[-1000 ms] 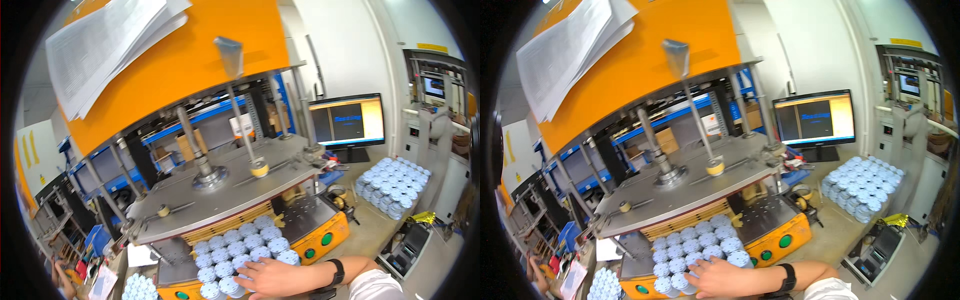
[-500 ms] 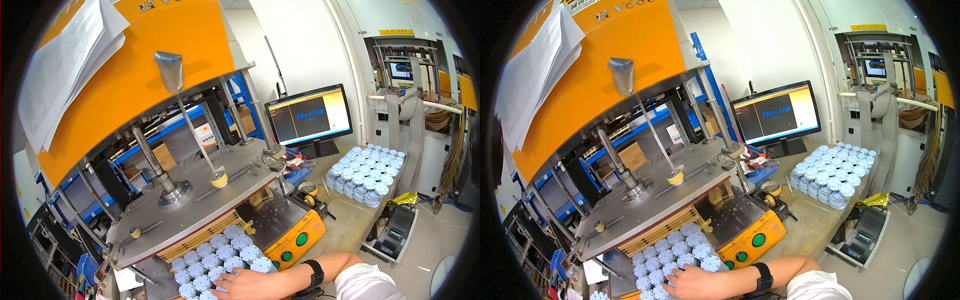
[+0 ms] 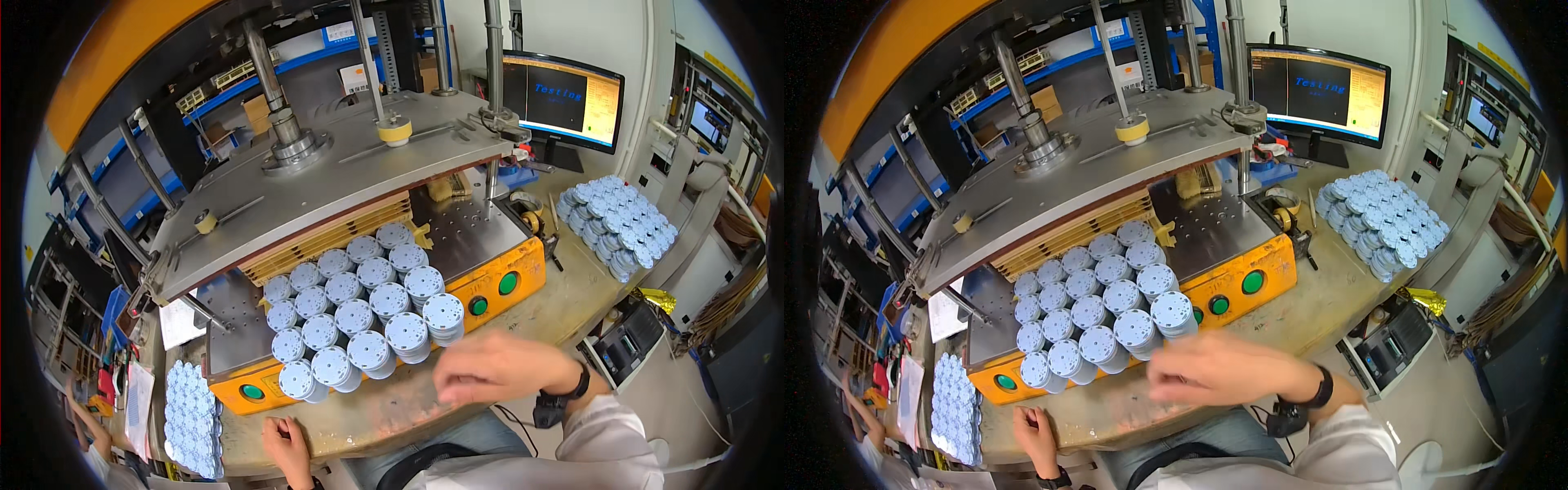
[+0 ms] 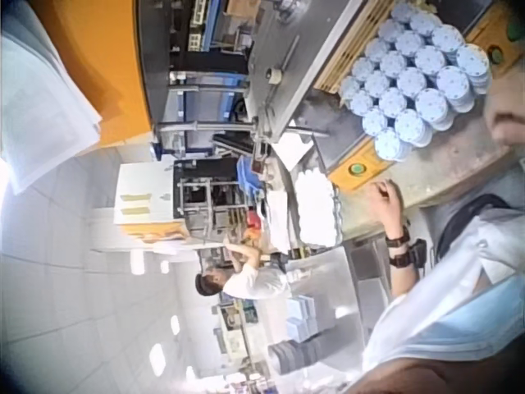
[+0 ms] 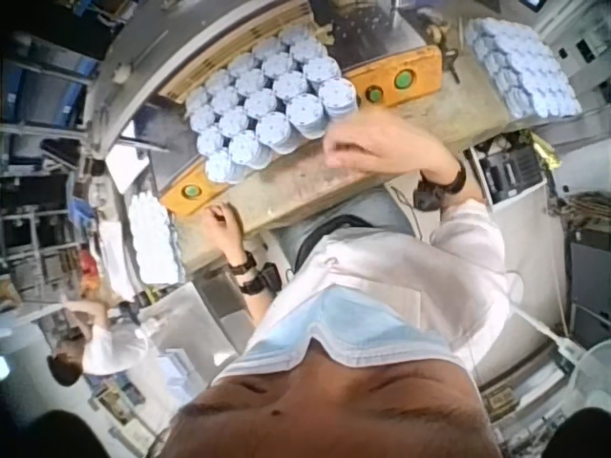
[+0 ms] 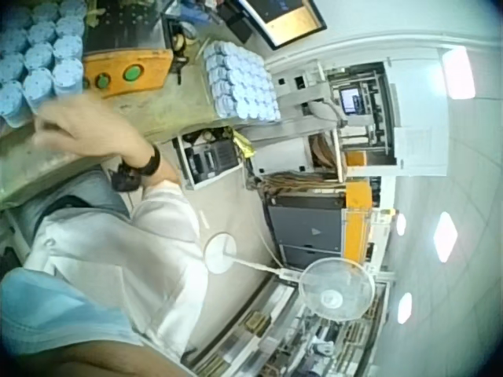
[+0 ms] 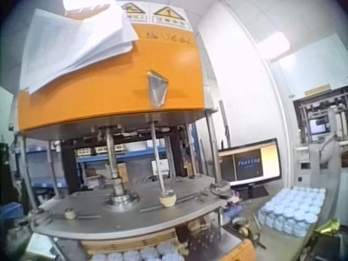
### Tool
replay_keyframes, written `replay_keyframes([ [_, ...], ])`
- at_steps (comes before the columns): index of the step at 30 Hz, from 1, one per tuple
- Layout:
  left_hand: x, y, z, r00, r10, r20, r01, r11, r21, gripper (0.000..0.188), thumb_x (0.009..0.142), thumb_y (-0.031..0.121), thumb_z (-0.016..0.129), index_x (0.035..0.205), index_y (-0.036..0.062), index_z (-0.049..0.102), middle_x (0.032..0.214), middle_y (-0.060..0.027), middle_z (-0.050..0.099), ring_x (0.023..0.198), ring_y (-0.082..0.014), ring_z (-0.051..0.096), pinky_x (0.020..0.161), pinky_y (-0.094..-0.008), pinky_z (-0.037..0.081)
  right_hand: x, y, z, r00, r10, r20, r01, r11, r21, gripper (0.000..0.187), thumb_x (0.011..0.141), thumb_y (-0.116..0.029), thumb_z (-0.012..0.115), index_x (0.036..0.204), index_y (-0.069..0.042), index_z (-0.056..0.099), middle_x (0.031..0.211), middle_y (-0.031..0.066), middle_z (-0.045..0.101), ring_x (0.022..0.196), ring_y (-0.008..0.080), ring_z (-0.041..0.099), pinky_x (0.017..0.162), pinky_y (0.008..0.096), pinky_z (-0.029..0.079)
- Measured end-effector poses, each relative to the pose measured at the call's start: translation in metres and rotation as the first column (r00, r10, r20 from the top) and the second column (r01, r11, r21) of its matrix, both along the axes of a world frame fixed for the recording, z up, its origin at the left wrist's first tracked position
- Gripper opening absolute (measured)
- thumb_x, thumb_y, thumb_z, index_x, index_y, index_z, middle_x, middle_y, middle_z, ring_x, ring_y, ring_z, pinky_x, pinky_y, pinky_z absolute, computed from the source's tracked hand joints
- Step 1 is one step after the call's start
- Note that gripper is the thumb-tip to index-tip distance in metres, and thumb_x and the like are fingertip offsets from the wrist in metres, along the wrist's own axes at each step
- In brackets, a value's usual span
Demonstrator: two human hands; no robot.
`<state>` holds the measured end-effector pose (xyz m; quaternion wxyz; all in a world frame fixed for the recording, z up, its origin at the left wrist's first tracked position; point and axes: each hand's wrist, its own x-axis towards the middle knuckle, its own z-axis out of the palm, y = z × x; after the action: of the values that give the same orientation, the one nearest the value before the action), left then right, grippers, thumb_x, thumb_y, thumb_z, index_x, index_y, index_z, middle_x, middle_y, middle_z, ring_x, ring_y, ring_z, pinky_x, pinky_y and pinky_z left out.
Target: Testing circular LED components using a specialized testing machine and monitoring results on a computer screen.
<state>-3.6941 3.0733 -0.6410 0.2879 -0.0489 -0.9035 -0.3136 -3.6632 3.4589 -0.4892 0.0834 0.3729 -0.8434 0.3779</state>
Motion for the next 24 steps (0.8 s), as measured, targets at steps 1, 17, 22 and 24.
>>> replay_keyframes([
  [1,0.001,0.0,-0.001,1.0,-0.003,-0.001,0.003,1.0,0.01,0.024,0.087,0.003,0.059,0.076,0.0016,0.038,0.066,-0.0072,0.038,0.059,-0.0205,0.037,0.056,-0.0335,0.035,0.006,-0.001,-0.019,0.963,0.065,0.261,-0.06,0.998,-0.027,0.027,0.094,-0.035,0.059,0.1,-0.009,0.056,0.082,0.0098,0.064,0.074,0.029,0.063,0.063,0.0393,0.049],
  [17,0.016,0.005,0.011,0.993,-0.117,-0.036,0.115,0.993,-0.038,0.02,0.086,0.011,0.058,0.074,0.0022,0.044,0.07,-0.0143,0.042,0.066,-0.0309,0.042,0.064,-0.0402,0.037,-0.002,-0.029,-0.089,0.728,-0.511,0.457,0.447,0.859,0.249,0.049,0.095,-0.048,0.048,0.112,-0.004,0.061,0.108,0.0206,0.065,0.099,0.0377,0.062,0.082,0.0441,0.05],
  [22,0.008,0.005,0.009,0.994,-0.109,-0.011,0.108,0.994,-0.034,0.02,0.086,0.011,0.058,0.075,0.0019,0.044,0.071,-0.0143,0.042,0.067,-0.0308,0.042,0.065,-0.0401,0.037,-0.01,-0.028,-0.09,0.733,-0.487,0.474,0.434,0.872,0.226,0.05,0.095,-0.048,0.047,0.115,-0.003,0.059,0.11,0.0203,0.064,0.099,0.0366,0.063,0.082,0.0433,0.05],
  [24,0.008,0.006,0.011,0.995,-0.101,-0.021,0.1,0.995,-0.026,0.02,0.086,0.01,0.058,0.075,0.0018,0.044,0.071,-0.0145,0.043,0.067,-0.0309,0.042,0.065,-0.0401,0.037,-0.011,-0.029,-0.093,0.745,-0.478,0.465,0.435,0.877,0.204,0.05,0.095,-0.048,0.047,0.114,-0.003,0.059,0.11,0.0198,0.064,0.099,0.0362,0.063,0.082,0.043,0.05],
])
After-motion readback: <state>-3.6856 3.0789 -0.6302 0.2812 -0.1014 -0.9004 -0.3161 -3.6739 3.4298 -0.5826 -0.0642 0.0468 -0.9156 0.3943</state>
